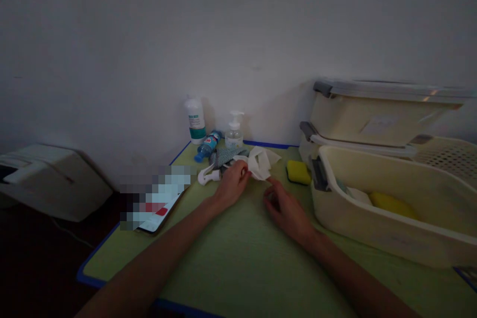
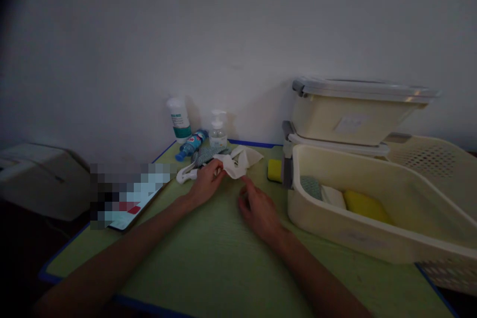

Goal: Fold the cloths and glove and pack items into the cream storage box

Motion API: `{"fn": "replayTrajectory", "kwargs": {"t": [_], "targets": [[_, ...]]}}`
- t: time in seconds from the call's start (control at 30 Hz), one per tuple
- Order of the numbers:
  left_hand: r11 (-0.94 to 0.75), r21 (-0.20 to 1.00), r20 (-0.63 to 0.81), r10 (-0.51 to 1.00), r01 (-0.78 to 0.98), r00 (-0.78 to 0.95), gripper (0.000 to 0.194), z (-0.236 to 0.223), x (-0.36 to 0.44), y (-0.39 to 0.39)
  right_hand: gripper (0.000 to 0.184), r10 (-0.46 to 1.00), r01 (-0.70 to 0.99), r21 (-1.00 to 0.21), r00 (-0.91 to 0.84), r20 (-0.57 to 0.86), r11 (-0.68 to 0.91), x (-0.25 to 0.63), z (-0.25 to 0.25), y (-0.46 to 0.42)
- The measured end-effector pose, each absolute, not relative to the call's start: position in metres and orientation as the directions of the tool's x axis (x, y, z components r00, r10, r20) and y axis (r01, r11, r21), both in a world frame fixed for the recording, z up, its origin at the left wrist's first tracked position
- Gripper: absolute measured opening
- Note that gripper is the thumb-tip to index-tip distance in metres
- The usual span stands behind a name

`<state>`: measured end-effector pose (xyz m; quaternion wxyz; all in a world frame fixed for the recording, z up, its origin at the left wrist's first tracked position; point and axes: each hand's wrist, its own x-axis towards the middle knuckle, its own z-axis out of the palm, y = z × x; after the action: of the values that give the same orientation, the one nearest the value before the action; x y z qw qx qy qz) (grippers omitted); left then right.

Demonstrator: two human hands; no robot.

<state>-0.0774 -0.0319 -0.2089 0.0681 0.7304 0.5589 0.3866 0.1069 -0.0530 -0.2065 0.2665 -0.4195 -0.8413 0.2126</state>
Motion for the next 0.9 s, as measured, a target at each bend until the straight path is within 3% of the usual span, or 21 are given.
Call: {"fn": "replayTrajectory", "kwargs": {"t": [0.1, 0.2, 0.3, 0.37, 0.47, 0.6, 0.7, 0.9], "targets": [[-0.512, 0.537, 0.512, 0.83, 0.671, 0.223, 0.009, -0.206, -0.069, -0.041, 0.064, 0.857, 0.533, -0.683, -0.42, 0.298, 0.499, 0.106, -0.209, -0.052], [-0.691, 0.51, 0.554, 0.72, 0.513, 0.418, 0.012, -0.206, -0.064, -0.05, 0.069, 0.88, 0.504, -0.728, -0.359, 0.313, 0.464, 0.106, -0.21, -0.051], [-0.751, 0.462, 0.559, 0.66, 0.471, 0.503, 0.009, -0.209, -0.065, -0.056, 0.058, 0.887, 0.44, -0.78, -0.333, 0.32, 0.446, 0.107, -0.208, -0.047], [-0.752, 0.428, 0.555, 0.656, 0.501, 0.511, 0.021, -0.21, -0.067, -0.057, 0.039, 0.892, 0.376, -0.818, -0.3, 0.337, 0.436, 0.107, -0.207, -0.043], [-0.674, 0.323, 0.572, 0.698, 0.664, 0.431, 0.029, -0.207, -0.075, -0.054, 0.014, 0.891, 0.357, -0.819, -0.247, 0.382, 0.45, 0.109, -0.206, -0.04], [-0.327, 0.069, 0.448, 0.854, 0.942, 0.264, 0.018, -0.198, -0.097, -0.045, 0.003, 0.873, 0.452, -0.748, -0.218, 0.435, 0.486, 0.112, -0.207, -0.04], [-0.211, -0.048, 0.342, 0.915, 0.976, 0.214, 0.015, -0.195, -0.114, -0.04, 0.008, 0.872, 0.484, -0.728, -0.198, 0.448, 0.485, 0.114, -0.209, -0.039], [-0.18, -0.048, 0.307, 0.933, 0.983, 0.186, 0.027, -0.195, -0.121, -0.041, 0.025, 0.867, 0.536, -0.689, -0.205, 0.454, 0.488, 0.11, -0.213, -0.037]]}}
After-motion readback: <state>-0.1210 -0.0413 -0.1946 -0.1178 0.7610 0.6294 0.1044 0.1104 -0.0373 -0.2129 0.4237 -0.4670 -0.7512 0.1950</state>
